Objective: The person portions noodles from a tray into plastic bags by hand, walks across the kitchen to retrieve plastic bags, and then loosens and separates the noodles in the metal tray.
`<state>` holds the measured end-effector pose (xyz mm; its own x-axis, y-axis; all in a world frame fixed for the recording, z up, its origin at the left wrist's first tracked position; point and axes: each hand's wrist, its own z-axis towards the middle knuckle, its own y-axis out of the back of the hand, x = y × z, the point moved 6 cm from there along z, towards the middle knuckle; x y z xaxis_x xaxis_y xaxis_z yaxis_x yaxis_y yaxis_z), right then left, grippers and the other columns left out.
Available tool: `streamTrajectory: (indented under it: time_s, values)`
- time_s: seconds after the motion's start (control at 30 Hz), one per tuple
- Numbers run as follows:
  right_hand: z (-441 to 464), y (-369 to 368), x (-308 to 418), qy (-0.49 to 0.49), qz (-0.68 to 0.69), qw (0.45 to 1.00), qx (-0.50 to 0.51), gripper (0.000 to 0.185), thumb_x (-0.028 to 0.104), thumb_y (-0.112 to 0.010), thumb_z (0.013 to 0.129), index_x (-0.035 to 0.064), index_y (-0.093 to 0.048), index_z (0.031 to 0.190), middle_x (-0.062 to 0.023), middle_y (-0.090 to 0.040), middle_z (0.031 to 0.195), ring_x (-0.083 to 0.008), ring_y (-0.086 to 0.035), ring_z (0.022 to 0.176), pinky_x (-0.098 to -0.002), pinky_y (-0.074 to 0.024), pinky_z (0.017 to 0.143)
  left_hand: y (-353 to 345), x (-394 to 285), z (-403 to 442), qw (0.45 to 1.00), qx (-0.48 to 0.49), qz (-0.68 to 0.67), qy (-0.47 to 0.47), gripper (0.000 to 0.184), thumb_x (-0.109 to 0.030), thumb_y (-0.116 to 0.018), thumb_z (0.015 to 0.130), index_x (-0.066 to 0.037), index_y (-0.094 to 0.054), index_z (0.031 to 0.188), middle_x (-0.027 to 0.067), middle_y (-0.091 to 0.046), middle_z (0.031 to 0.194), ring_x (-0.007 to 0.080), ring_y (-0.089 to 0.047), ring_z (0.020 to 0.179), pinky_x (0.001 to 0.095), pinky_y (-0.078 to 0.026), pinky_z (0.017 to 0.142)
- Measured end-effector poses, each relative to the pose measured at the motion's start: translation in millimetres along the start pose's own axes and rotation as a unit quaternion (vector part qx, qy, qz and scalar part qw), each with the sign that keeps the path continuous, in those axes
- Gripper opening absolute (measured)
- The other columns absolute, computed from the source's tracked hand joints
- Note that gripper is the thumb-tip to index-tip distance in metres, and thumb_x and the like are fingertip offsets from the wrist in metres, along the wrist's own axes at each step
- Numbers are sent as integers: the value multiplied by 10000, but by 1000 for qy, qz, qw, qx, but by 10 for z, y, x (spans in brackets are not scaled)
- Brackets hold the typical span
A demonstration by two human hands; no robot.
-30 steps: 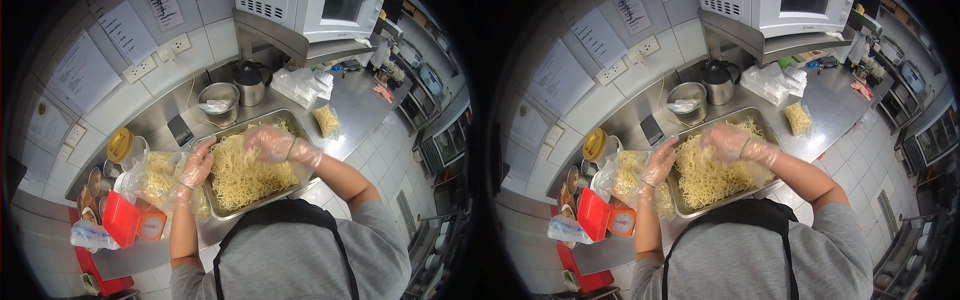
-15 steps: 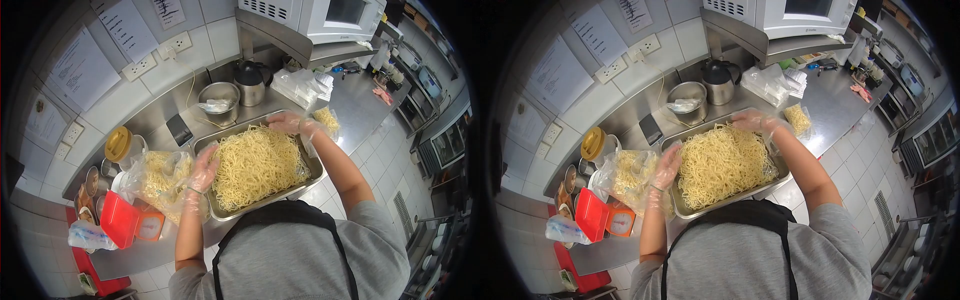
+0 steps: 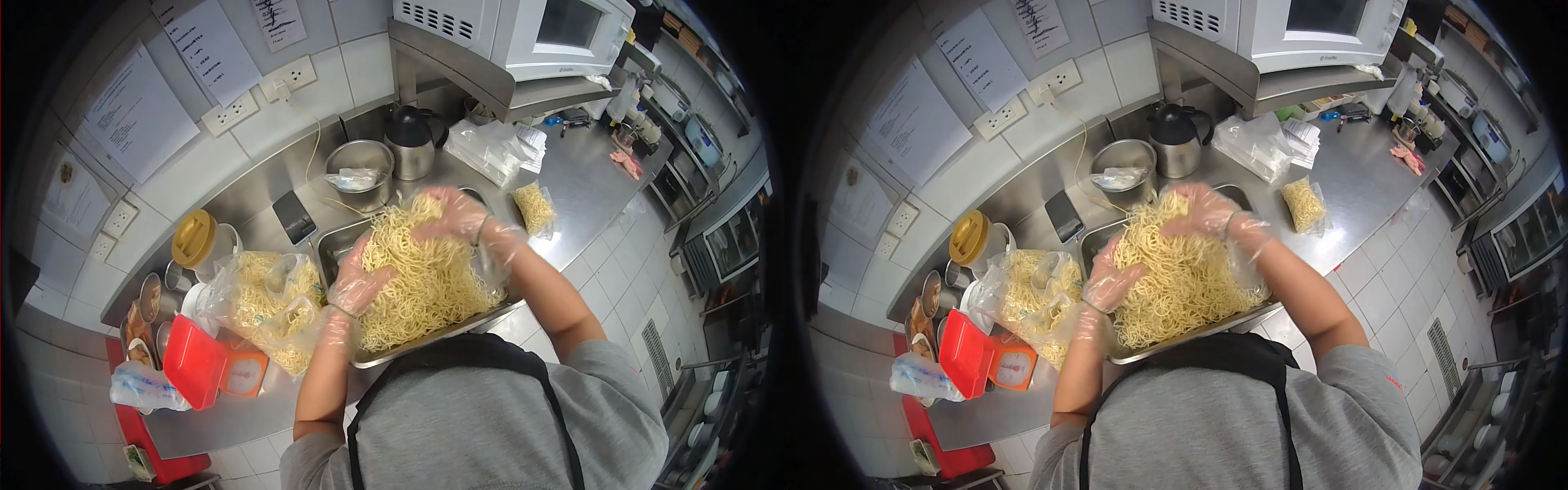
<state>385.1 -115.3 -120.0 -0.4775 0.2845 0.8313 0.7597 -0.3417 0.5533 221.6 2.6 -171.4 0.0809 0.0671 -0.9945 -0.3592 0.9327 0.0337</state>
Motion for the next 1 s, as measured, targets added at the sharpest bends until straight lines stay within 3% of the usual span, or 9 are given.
streamTrajectory:
  time_s: [0.03,0.13,0.17,0.3,0.4,0.73,0.8,0.83,1.0]
  values:
    - [-4,116,71,22,33,999,9,628,345,-810,750,84,-585,1275,-136,-662,1147,-189,-612,1059,-329,-473,933,146,148,6,988,2,149,38,776,-182,-788,723,-29,-437,1399,174,-579,1280,273,-547,1199,371,-416,1029]
    - [-152,229,343,46,56,996,49,522,327,-764,803,105,-611,1250,-119,-664,1158,-207,-614,1075,-332,-467,949,191,-352,-58,912,15,408,19,800,-321,-770,773,-10,-406,1414,212,-491,1382,322,-459,1293,393,-350,1088]
    - [-180,241,396,48,50,996,64,483,315,-746,823,113,-619,1243,-114,-664,1163,-217,-616,1082,-334,-464,956,219,-420,-67,923,10,383,38,733,-349,-705,825,-25,-409,1413,259,-400,1438,384,-366,1355,415,-286,1127]
    - [-394,-101,485,214,-179,956,85,324,172,-607,899,113,-632,1217,-140,-657,1190,-285,-610,1130,-368,-459,982,367,-406,40,945,-60,322,-12,538,-214,-595,917,-48,-435,1403,228,-458,1407,332,-412,1334,395,-313,1108]
    - [-372,-267,222,129,-17,978,160,332,146,-580,902,114,-617,1230,-143,-657,1184,-302,-607,1133,-389,-463,984,478,-122,52,966,-86,243,8,446,-185,-571,912,-44,-508,1330,248,-499,1361,380,-436,1313,406,-343,1092]
    - [-653,-1235,-161,212,-376,900,-56,401,264,-645,841,122,-617,1215,-34,-602,1268,-239,-447,1284,-468,-376,1048,259,249,-163,990,-55,129,-17,350,-36,-504,935,-14,-556,1280,125,-591,1246,209,-557,1157,322,-422,1000]
    - [-399,-1147,-415,287,-363,885,-47,369,220,-653,816,98,-638,1163,-53,-627,1202,-262,-508,1212,-453,-410,1017,252,281,-216,990,-66,124,-31,317,-65,-536,944,-26,-579,1255,129,-612,1207,186,-588,1097,308,-454,952]
    - [-289,-985,-520,235,-220,945,-62,294,160,-639,798,101,-665,1085,-89,-643,1118,-305,-565,1107,-433,-451,964,264,286,-252,989,-71,122,-39,301,-80,-552,949,-33,-591,1243,132,-622,1187,174,-604,1067,301,-471,928]
    - [-374,-743,-209,234,-175,952,-86,339,136,-632,800,71,-654,1131,-154,-637,1151,-340,-571,1106,-409,-456,977,170,503,-449,991,-31,28,128,320,-78,-607,918,7,-596,1226,82,-666,1051,125,-634,923,267,-518,776]
